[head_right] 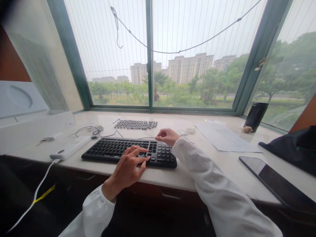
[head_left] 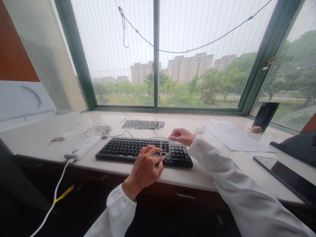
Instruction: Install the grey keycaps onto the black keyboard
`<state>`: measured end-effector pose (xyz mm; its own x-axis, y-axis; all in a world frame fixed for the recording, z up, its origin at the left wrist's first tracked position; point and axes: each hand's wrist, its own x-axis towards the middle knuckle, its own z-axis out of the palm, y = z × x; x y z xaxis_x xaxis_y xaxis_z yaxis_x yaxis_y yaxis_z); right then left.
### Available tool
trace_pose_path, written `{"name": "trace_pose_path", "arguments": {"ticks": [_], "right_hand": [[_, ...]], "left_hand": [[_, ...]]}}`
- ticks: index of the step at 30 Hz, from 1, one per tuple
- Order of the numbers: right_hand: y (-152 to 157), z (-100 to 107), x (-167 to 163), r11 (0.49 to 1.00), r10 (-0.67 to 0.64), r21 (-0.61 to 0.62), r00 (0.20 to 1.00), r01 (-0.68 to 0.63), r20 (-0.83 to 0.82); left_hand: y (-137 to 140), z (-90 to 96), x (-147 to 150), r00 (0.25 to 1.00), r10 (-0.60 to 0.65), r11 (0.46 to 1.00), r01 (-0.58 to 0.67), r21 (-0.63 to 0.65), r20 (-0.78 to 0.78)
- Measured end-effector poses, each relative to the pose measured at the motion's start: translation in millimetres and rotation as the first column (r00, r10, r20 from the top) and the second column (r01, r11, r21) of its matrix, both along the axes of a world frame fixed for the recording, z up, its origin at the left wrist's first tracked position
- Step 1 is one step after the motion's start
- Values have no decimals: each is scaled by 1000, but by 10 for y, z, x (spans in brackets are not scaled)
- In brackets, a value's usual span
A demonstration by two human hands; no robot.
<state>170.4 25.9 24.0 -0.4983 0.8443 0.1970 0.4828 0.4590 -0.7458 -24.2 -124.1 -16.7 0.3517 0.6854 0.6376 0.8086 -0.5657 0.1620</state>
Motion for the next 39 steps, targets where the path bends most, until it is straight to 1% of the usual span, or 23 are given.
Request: {"name": "trace_pose_path", "arguments": {"ticks": [8, 12, 14, 19, 22, 25, 27, 31, 33, 39], "right_hand": [[10, -1, 1, 999, -14, 35, 1000, 14, 7], [8, -4, -6, 999, -7, 54, 1000, 6, 8], [8, -8, -9, 998, -5, 60, 1000, 5, 11], [20, -28, -11, 997, -13, 72, 1000, 11, 22], [27, -41, -10, 997, -16, 78, 999, 13, 30], [33, -54, -11, 997, -13, 81, 999, 11, 34], [36, -59, -10, 997, -13, 82, 999, 10, 36], [44, -61, -3, 996, -15, 86, 999, 12, 35], [48, -61, 1, 996, -17, 84, 999, 14, 36], [56, -65, 3, 997, -14, 76, 999, 11, 41]], "left_hand": [[-1, 10, 2, 1000, 30, 999, -30, -39, -5], [-5, 34, 5, 996, -15, 998, 11, -55, -86], [-8, 36, 8, 994, -16, 999, 11, -49, -108], [-17, 15, 19, 997, 37, 999, -38, -18, -69], [-12, 12, 27, 995, 31, 999, -34, -25, -98], [-5, 19, 28, 993, 1, 1000, -4, -20, -119], [-5, 18, 22, 994, -11, 1000, 9, -20, -109], [-11, 2, 1, 999, 30, 999, -31, -20, -21], [-12, -4, -5, 999, 33, 999, -33, -25, -1], [-12, 5, 9, 1000, 15, 999, -16, -37, -25]]}}
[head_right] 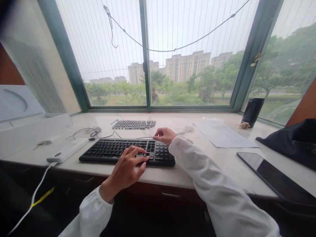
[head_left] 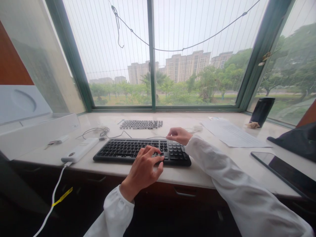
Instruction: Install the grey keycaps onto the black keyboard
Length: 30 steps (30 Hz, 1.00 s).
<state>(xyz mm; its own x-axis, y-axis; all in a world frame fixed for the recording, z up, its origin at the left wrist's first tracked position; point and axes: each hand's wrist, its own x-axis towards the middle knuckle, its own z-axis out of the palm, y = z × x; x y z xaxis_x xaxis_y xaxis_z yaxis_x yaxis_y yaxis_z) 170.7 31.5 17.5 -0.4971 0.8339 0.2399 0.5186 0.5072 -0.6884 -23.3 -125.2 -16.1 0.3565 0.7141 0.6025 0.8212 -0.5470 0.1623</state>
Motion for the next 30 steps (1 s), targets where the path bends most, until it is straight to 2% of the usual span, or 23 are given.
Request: {"name": "trace_pose_path", "arguments": {"ticks": [5, 9, 13, 20, 27, 30], "right_hand": [[-12, 8, -4, 1000, 8, 4, 1000, -8, -5], [-29, 11, -12, 1000, 11, 11, 1000, -11, -2], [-34, 11, -9, 1000, 5, 18, 1000, -5, 3], [1, -4, 10, 1000, -8, 12, 1000, 8, 11], [22, -27, 13, 1000, -18, 19, 1000, 18, 12], [30, -35, 15, 1000, -21, 20, 1000, 21, 13]], "left_hand": [[2, 2, 8, 1000, 3, 1000, -3, 1, -9], [3, 9, 6, 997, -11, 1000, 10, -27, -74], [-9, 8, 6, 993, -56, 998, 54, -19, -107], [-30, -13, 22, 998, 53, 998, -55, 43, 29], [-41, -12, 9, 996, -33, 999, 34, 7, -83], [-36, -17, 9, 999, 9, 1000, -9, 3, -38]]}}
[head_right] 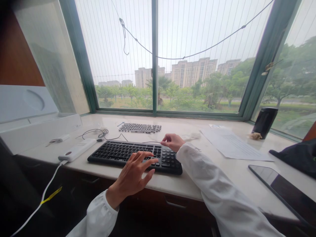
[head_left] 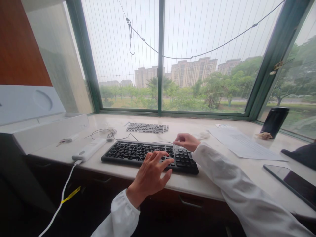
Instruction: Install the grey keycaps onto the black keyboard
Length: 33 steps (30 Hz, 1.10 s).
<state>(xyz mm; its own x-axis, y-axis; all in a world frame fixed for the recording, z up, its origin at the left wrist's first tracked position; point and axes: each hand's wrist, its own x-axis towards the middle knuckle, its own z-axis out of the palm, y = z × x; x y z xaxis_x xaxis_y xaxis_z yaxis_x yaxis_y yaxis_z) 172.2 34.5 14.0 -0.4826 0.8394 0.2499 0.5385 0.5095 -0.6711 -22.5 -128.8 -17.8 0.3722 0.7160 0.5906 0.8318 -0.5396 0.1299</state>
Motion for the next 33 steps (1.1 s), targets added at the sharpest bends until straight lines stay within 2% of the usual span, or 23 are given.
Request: {"name": "trace_pose_path", "arguments": {"ticks": [5, 11, 18, 26, 33], "right_hand": [[-1, 7, 5, 1000, -5, 3, 1000, 5, 15], [-7, 12, 8, 1000, -14, 9, 999, 13, 29], [28, -22, 19, 999, -30, 23, 999, 29, 29], [26, -27, 27, 999, -29, 20, 999, 29, 35], [31, -31, 33, 999, -32, 20, 999, 32, 39]], "left_hand": [[7, -3, 4, 998, 31, 1000, -31, -4, 63], [6, 3, 2, 1000, -30, 999, 30, -27, 9], [25, -14, 1, 997, 51, 998, -50, -24, 62], [17, 2, -3, 999, -35, 999, 36, -24, 37], [13, -5, -7, 993, 42, 999, -40, -27, 110]]}}
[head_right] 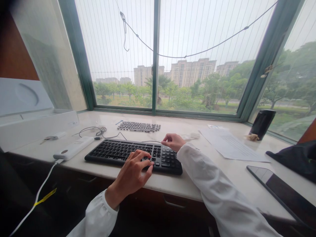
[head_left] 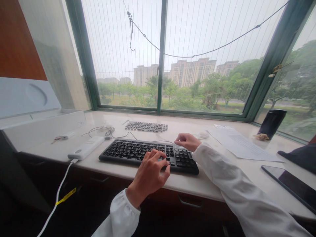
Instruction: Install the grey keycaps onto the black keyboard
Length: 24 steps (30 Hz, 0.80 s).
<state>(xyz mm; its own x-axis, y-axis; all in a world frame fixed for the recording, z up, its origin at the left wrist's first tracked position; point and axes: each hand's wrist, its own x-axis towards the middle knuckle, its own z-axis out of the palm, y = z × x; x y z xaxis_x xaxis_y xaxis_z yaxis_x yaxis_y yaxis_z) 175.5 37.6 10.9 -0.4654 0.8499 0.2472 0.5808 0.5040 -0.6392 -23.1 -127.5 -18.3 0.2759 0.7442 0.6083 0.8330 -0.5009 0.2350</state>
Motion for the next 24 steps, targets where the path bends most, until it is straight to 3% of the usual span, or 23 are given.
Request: {"name": "trace_pose_path", "arguments": {"ticks": [6, 13, 20, 24], "right_hand": [[3, 2, -1, 1000, 6, -1, 1000, -6, 1], [17, -7, 6, 1000, -2, 7, 1000, 2, 6], [17, -4, 4, 1000, -1, 10, 1000, 1, 8], [30, -16, 10, 1000, 2, 8, 1000, -2, 0]], "left_hand": [[6, 5, -13, 989, -108, 994, 108, -8, -96], [-6, 7, -6, 999, -30, 999, 30, 11, -14], [3, 8, -23, 988, -113, 994, 112, -9, -106], [3, 10, -1, 998, -44, 999, 44, 10, -45]]}}
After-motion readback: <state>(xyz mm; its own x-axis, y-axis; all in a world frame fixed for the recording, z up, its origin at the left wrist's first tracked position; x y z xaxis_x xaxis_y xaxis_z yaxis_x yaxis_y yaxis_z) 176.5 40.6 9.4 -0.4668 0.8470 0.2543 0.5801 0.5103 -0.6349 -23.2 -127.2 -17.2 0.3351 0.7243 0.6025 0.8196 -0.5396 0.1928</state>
